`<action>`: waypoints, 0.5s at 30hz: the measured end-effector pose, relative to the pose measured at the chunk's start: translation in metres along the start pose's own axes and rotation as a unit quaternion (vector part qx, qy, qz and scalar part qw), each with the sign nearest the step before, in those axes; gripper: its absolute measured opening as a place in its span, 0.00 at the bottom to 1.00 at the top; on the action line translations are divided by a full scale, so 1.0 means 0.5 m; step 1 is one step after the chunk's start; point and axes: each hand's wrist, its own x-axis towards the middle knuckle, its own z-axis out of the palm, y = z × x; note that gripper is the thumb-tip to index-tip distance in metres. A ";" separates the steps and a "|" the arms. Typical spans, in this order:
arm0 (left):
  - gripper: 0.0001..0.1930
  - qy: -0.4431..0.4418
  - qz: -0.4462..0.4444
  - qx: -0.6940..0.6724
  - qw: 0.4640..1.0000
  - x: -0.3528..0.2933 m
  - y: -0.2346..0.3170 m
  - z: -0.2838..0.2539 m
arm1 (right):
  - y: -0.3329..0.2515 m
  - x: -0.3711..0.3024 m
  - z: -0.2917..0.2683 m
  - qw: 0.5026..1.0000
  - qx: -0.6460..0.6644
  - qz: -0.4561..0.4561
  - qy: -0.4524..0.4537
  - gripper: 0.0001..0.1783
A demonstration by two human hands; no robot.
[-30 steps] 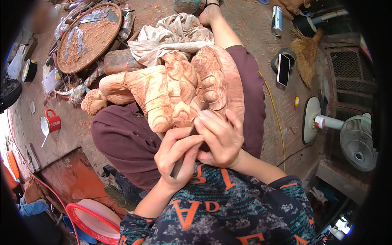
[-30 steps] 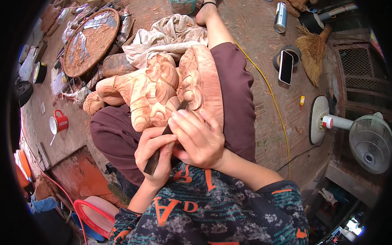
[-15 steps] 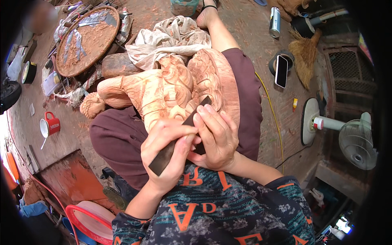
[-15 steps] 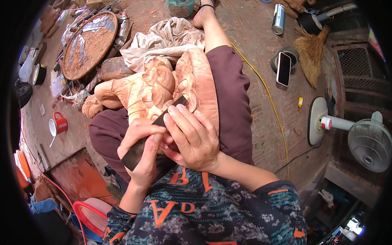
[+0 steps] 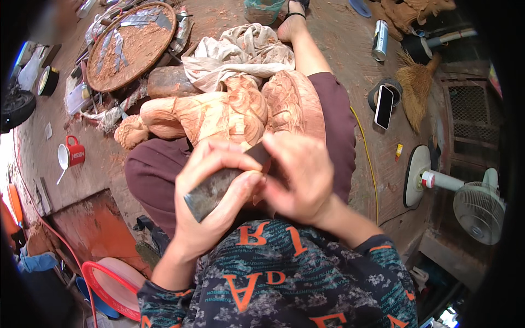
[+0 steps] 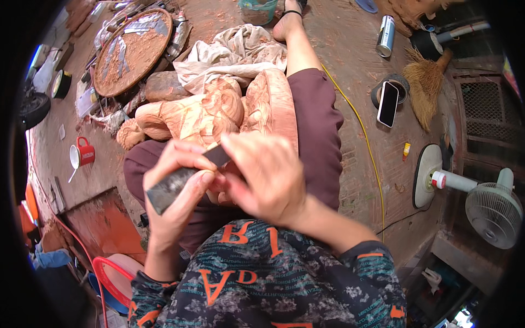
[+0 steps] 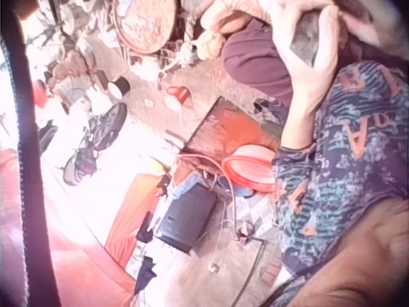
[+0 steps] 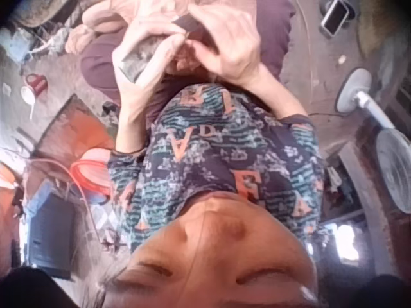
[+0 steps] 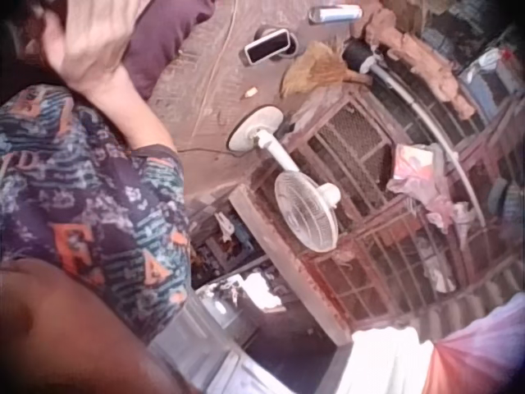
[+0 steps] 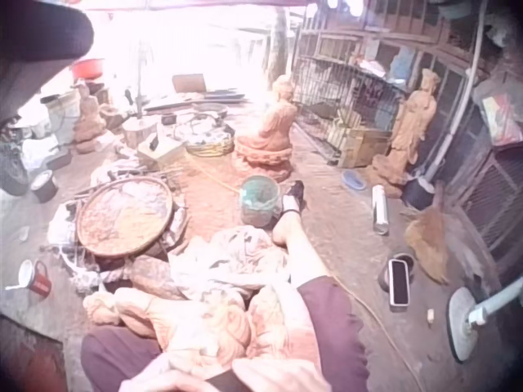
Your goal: The person carves a wooden sculpture of a figure using a chisel and mallet, then switches to a smaller carving knife for finer details. The person occasionally pauses to wipe the sculpture and adjust their position while seated on the floor.
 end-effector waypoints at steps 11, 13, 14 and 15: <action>0.12 -0.048 0.090 0.131 0.986 0.163 0.043 0.014 | 0.129 0.168 -0.016 0.913 0.248 -0.021 -0.323 0.13; 0.12 -0.071 0.138 0.203 0.967 0.181 0.011 0.007 | 0.147 0.155 0.003 0.938 0.165 -0.060 -0.299 0.15; 0.12 -0.066 0.178 0.272 0.943 0.182 0.012 0.005 | 0.142 0.155 0.007 0.937 0.170 -0.036 -0.304 0.16; 0.10 -0.074 0.136 0.267 0.951 0.180 0.017 0.003 | 0.134 0.157 0.008 0.935 0.174 -0.011 -0.308 0.17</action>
